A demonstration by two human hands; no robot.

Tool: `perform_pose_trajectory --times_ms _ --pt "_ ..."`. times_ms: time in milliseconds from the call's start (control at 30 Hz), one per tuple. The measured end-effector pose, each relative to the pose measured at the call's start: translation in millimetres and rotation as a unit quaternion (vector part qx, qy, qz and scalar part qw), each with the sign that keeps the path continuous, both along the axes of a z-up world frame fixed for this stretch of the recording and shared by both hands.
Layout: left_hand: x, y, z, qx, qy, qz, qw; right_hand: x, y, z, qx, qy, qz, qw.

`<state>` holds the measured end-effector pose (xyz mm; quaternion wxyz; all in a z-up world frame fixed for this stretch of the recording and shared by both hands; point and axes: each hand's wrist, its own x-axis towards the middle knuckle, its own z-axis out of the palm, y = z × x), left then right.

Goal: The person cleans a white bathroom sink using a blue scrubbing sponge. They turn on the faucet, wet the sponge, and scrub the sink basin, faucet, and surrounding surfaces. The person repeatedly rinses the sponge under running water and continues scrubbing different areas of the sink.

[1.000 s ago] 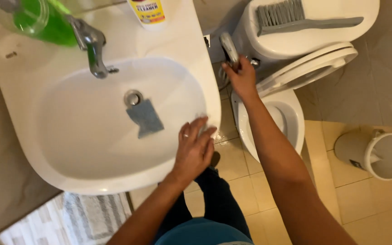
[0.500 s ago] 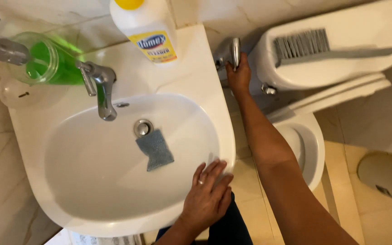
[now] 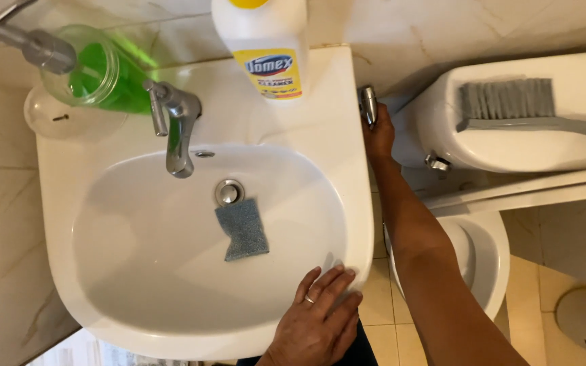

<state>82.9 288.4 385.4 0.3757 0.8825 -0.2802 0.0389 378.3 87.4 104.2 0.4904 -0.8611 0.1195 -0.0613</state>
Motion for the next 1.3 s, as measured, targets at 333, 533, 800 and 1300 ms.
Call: perform_pose_trajectory --times_ms 333,533,800,1300 --pt "-2.9 -0.7 0.7 0.007 0.000 0.007 1.000 -16.1 19.6 21.3 -0.007 0.001 -0.037 0.999" --pt "-3.2 -1.0 3.1 -0.024 0.025 0.023 0.999 -23.3 33.9 76.0 0.213 0.197 -0.148 0.946" --pt "-4.6 -0.3 3.9 -0.057 0.036 0.032 0.997 -37.7 22.4 39.7 0.125 0.095 -0.095 0.983" --pt "-2.2 -2.7 1.6 -0.053 0.026 0.029 0.998 -35.0 14.7 34.3 -0.031 0.181 -0.002 0.983"
